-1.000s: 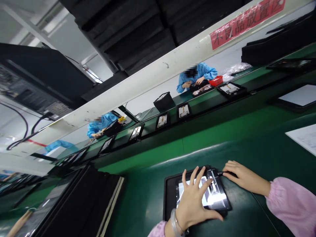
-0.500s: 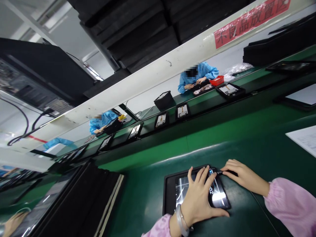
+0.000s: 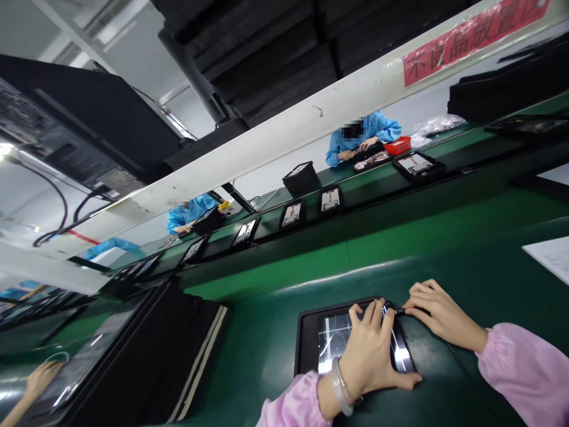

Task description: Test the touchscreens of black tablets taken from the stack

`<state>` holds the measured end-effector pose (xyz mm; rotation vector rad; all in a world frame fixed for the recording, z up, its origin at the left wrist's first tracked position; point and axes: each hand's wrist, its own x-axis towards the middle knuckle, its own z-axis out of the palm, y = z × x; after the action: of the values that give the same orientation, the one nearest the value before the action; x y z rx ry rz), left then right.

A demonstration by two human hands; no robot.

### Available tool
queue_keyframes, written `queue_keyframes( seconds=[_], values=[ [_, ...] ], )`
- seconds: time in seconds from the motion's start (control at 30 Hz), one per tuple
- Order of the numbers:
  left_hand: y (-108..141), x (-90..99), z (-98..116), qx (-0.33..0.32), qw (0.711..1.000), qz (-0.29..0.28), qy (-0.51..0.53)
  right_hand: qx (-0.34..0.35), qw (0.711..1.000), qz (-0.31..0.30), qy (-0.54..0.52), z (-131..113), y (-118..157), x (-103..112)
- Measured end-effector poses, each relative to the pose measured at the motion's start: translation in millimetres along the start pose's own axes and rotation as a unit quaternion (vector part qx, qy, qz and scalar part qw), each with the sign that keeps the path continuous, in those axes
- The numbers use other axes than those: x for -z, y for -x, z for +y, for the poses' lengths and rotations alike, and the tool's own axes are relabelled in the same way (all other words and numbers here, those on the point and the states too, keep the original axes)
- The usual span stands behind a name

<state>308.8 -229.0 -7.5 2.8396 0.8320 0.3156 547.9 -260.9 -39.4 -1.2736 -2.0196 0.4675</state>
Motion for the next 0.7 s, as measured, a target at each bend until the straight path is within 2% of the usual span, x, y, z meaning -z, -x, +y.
queue_keyframes(
  seconds=[0.27,0.4,0.5,0.57,0.7],
  values=[
    [0.2,1.6,7.1,-0.012,1.0,-0.006,-0.023,-0.023,0.999,-0.028,-0.001,2.4,6.9,2.1],
    [1.9,-1.3,9.5,-0.024,0.999,-0.001,-0.049,-0.106,0.992,-0.017,-0.066,19.0,16.2,17.8],
    [2.8,-5.1,9.8,-0.03,0.998,0.012,-0.062,-0.219,0.963,-0.003,-0.159,44.0,42.5,35.2],
    [2.2,-5.0,10.3,-0.036,0.997,0.018,-0.063,-0.288,0.938,0.007,-0.193,61.8,66.0,39.5],
    [4.1,8.6,3.8,-0.039,0.999,0.024,-0.014,-0.303,0.931,0.104,-0.177,83.2,101.5,25.4]
  ],
)
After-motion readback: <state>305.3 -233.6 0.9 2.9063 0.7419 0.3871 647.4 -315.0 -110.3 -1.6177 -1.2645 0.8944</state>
